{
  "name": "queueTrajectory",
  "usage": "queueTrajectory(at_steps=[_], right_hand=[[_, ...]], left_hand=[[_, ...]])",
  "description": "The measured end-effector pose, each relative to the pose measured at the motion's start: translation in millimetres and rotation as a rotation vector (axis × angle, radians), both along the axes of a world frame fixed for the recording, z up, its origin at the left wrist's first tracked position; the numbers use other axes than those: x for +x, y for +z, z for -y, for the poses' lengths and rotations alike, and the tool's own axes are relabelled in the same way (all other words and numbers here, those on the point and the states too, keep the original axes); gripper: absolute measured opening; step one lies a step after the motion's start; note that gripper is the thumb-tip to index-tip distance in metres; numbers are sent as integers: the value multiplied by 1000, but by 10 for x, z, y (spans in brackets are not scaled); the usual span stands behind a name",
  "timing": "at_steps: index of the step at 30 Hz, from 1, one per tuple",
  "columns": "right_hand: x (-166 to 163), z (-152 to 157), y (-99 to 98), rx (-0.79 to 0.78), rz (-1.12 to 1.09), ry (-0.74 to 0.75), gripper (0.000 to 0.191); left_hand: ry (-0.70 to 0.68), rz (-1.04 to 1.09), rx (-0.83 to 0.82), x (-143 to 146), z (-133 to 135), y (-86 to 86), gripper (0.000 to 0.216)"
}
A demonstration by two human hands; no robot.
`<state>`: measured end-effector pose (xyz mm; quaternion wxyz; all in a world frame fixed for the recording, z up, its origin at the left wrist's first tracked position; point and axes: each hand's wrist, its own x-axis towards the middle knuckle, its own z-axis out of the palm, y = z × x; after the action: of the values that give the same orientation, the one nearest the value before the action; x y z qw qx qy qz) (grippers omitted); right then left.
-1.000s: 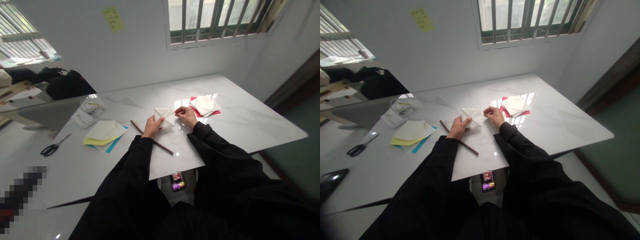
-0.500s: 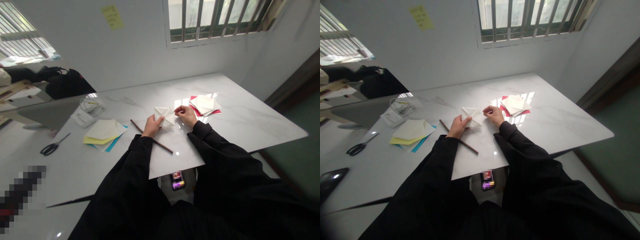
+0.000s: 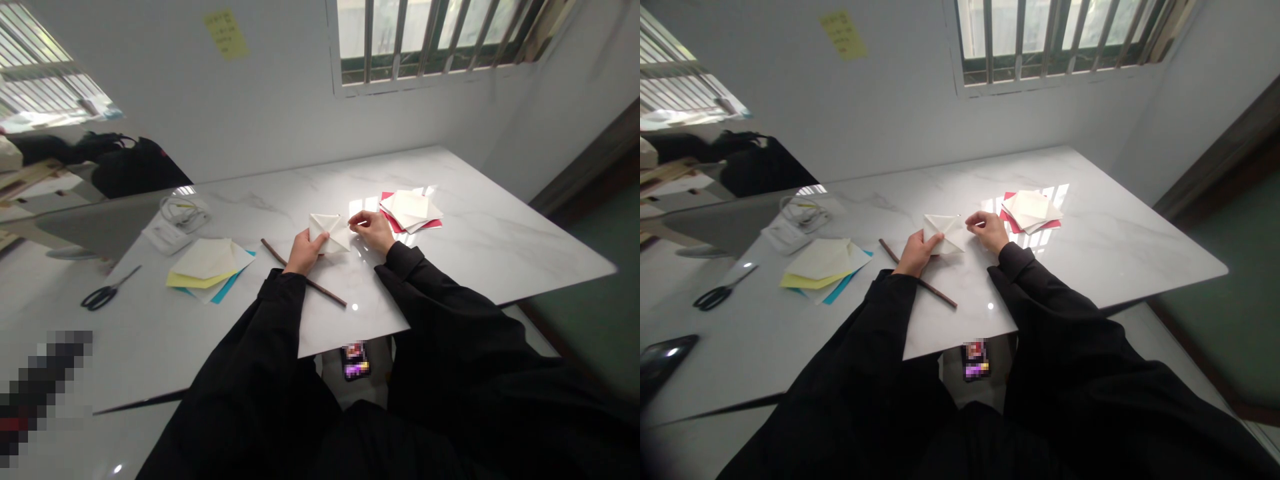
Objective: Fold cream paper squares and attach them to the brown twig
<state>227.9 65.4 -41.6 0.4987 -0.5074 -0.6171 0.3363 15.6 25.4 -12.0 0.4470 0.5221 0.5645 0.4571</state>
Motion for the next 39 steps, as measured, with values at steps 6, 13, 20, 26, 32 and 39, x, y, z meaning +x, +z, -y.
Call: queueTrajectory(at_steps=[6,13,20,26,32,39], right_hand=[[4,-12,-17,10,7,10,12],[-3,-9,-14,4,-9,13,12],[-7,-7,30,-72,-154,34,12],[-17,102,199,-198,-506,246,43],[-43,154,202,-236,-582,344,47],[2,119,200,-328,-695,249,42]], left_hand=[[-13,-12,19,-10,-9,-26,46],[-4,-27,0,-3,5,-2,48],[0,-10,11,-10,-13,-28,47],[15,3,49,-40,-38,-60,52],[-22,-9,64,-49,-41,-63,56],[-22,42,75,-38,-39,-56,60]])
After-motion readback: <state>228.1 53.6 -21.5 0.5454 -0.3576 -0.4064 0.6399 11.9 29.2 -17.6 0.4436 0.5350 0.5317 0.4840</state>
